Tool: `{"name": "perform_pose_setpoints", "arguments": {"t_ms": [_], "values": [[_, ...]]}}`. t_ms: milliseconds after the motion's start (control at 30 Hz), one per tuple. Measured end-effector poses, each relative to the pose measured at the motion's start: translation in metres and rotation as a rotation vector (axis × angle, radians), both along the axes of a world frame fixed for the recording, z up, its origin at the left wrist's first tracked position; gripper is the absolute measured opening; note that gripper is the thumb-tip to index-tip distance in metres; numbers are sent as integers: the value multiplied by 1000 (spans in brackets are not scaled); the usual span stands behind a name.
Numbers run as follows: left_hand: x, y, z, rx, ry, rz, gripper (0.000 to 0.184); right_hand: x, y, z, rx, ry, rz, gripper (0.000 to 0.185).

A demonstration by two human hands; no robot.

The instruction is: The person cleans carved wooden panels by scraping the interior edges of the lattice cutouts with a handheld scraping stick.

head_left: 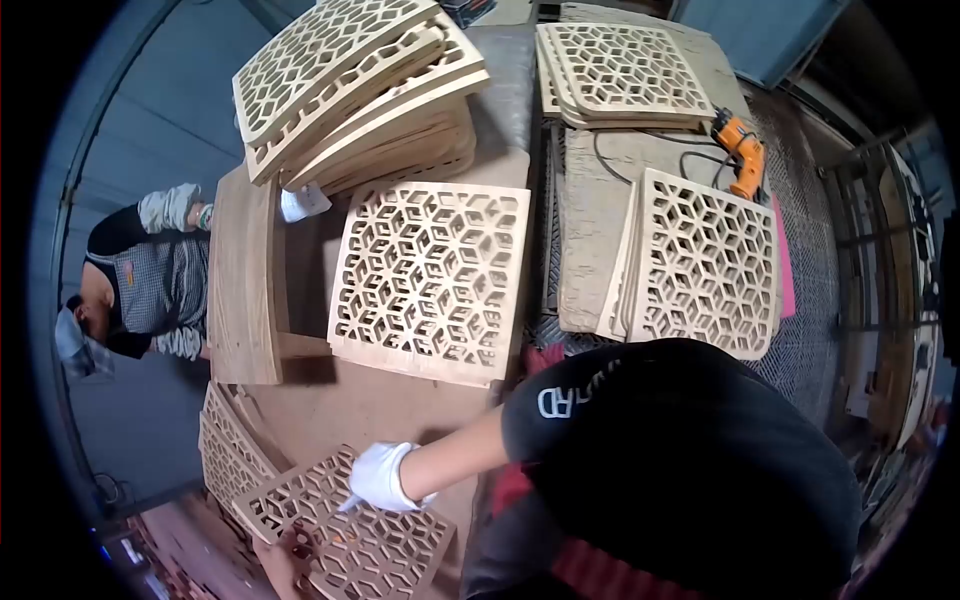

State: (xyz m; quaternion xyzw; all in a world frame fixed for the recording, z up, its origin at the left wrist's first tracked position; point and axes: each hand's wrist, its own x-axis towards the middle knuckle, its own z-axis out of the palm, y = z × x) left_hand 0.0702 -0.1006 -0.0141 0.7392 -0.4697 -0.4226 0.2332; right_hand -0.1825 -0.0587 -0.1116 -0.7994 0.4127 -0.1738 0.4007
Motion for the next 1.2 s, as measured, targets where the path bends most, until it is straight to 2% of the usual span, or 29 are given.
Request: {"name": "perform_pose_setpoints", "arguments": {"t_ms": [67,133,167,200,233,267,367,400,467,500,567,633,700,733,767,833,900,933,967,1000,1033,1067,1167,1200], "values": [[-1,4,4,2,-37,-52,35,-13,12,12,55,-69,-113,20],[13,2,1,39,77,-114,31,-53,31,32,94,-64,-205,21],[23,0,-2,48,133,-132,29,-73,43,39,69,-116,-344,19],[29,-3,-6,82,178,-187,28,-90,49,22,-28,-86,-397,21],[31,-2,-6,82,213,-188,29,-108,58,3,-86,-126,-561,22],[21,5,0,68,224,-179,28,-137,72,2,-123,88,-685,24],[20,13,2,52,248,-200,25,-214,126,-7,-409,469,-1072,20],[9,19,10,46,263,-169,21,-232,146,-12,-324,329,-1409,22],[34,9,-11,-8,342,-261,26,-274,186,-29,-157,287,-1760,27],[37,7,-12,-13,382,-289,26,-287,205,-36,-206,540,-1780,28],[33,12,-10,-18,442,-220,28,-305,232,-69,-378,619,-1852,27],[32,14,-19,-86,483,-135,29,-325,255,-120,-22,770,-1823,24],[32,16,-13,-47,575,-175,27,-327,266,-150,-139,823,-1709,24],[35,14,-13,-57,482,-211,27,-327,265,-154,-140,781,-1760,24],[39,13,-18,-52,500,-190,27,-328,263,-150,-134,739,-1811,25],[41,12,-15,-75,456,-233,27,-304,245,-101,-30,707,-1908,24],[36,15,-11,-95,501,-205,26,-316,246,-113,-117,706,-1916,23],[33,15,-9,-91,525,-191,29,-316,240,-118,-143,799,-1908,24],[33,16,-7,-84,548,-178,33,-317,236,-121,123,753,-1901,24],[36,15,-8,-99,533,-221,25,-319,234,-125,60,819,-1838,24],[40,13,-14,-114,506,-233,27,-321,232,-129,-1,882,-1773,24],[42,12,-15,-98,503,-220,29,-329,234,-128,91,791,-1777,25],[45,11,-17,-64,490,-216,35,-346,230,-113,10,796,-1875,27],[46,10,-18,-69,488,-231,35,-335,222,-93,7,761,-1929,27]]}}
